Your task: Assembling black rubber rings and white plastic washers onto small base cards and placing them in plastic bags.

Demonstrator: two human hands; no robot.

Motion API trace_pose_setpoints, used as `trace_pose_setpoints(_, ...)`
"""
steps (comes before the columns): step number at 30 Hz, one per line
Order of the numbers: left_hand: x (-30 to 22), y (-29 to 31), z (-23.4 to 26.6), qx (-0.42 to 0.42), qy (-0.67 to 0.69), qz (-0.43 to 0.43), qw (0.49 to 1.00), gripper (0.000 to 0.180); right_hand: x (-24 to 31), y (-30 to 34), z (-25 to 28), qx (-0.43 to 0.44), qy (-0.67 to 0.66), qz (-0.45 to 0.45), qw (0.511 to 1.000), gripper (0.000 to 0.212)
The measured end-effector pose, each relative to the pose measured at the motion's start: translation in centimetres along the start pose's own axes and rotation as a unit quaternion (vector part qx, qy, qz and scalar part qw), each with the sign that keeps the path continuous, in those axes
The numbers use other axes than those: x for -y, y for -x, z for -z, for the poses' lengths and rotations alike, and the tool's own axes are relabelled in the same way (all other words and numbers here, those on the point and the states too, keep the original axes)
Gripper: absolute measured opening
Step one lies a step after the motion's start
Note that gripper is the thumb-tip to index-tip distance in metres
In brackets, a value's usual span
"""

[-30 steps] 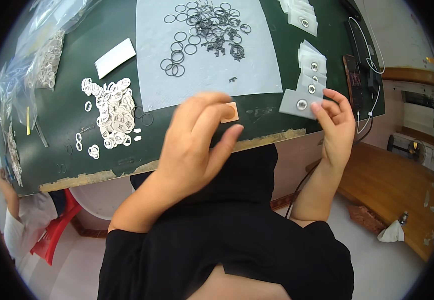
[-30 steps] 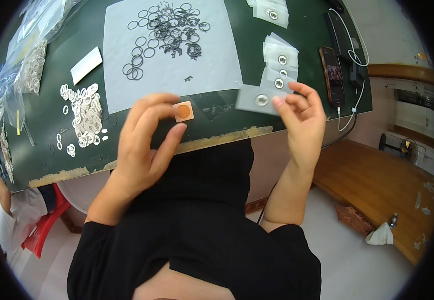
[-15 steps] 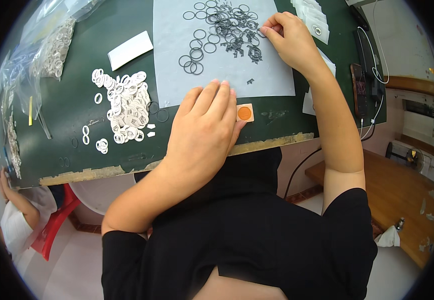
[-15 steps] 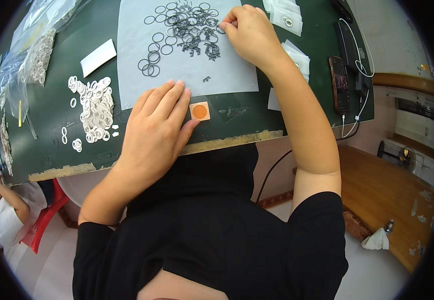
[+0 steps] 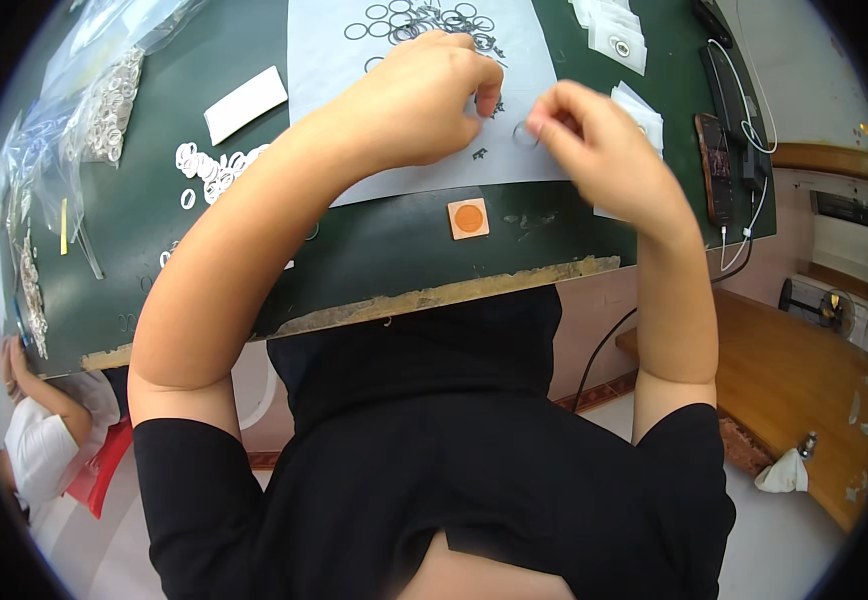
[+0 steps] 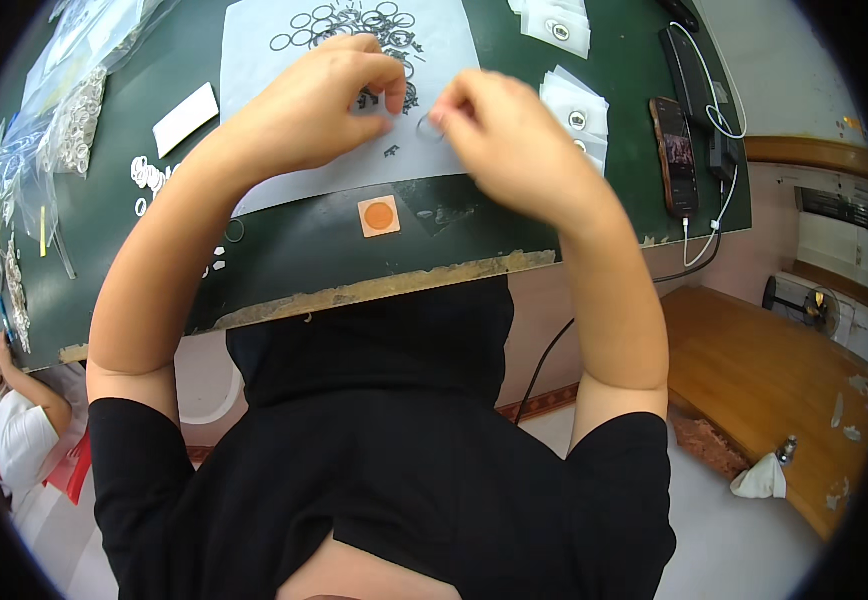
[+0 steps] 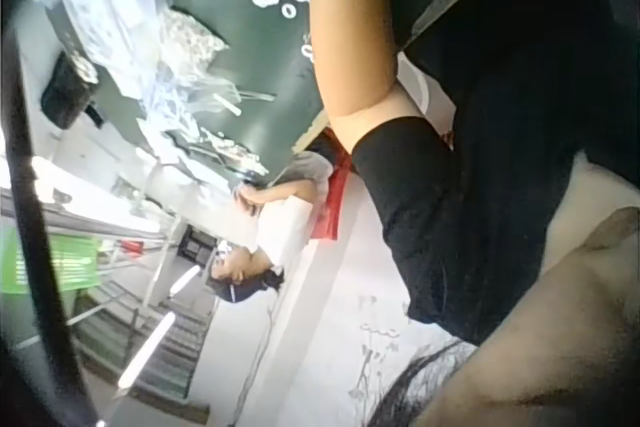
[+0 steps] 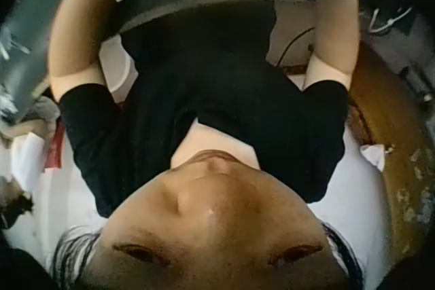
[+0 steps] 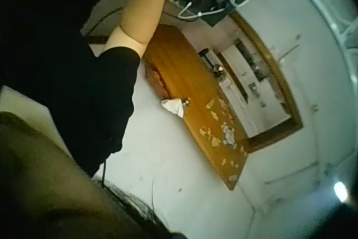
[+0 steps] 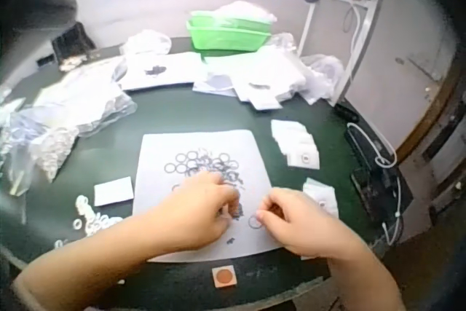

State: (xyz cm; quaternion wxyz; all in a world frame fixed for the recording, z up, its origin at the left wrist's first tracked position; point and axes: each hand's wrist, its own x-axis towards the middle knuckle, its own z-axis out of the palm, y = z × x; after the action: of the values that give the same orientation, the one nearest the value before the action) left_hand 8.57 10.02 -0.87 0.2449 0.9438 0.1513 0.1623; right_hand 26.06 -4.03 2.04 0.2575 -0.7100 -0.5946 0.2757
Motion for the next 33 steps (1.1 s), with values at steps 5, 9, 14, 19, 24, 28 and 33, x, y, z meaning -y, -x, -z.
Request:
trace_pose_setpoints(5, -1.2, 1.2, 0.3, 0.055, 0.059, -0.017, 0.997, 0.019, 2.9, 4.3, -3.3, -0.012, 0.008, 0.06, 0.998, 0.009)
trace_pose_setpoints(9, -0.9, 1.0, 0.1, 0.084, 0.068, -0.058, 0.992, 0.019, 2.7, 4.6, -4.8, -0.029, -0.002, 0.06, 0.998, 0.01)
trace_pose_setpoints(14, -0.7, 1.6, 0.1, 0.1, 0.059, -0.035, 0.993, 0.014, 3.2, 4.6, -5.8, -0.031, 0.007, 0.059, 0.998, 0.012)
trace_pose_setpoints(19, -3.8, 4.7, 2.3, 0.02, 0.217, 0.119, 0.969, 0.012, 3.0, 4.7, -6.0, -0.048, 0.031, 0.061, 0.997, 0.014)
trace_pose_setpoints(24, -6.4, 9.9, 1.4, -0.096, 0.472, 0.227, 0.846, 0.013, 3.3, 4.7, -6.5, -0.058, 0.037, 0.065, 0.996, 0.015)
trace_pose_setpoints(28, -8.0, 11.4, 0.3, -0.151, 0.586, 0.243, 0.759, 0.017, 3.2, 4.8, -6.4, -0.064, 0.024, 0.051, 0.996, 0.013)
trace_pose_setpoints(33, -8.8, 12.0, -1.6, -0.218, 0.615, 0.234, 0.721, 0.02, 3.4, 5.3, -6.5, -0.105, 0.023, 0.059, 0.992, 0.011)
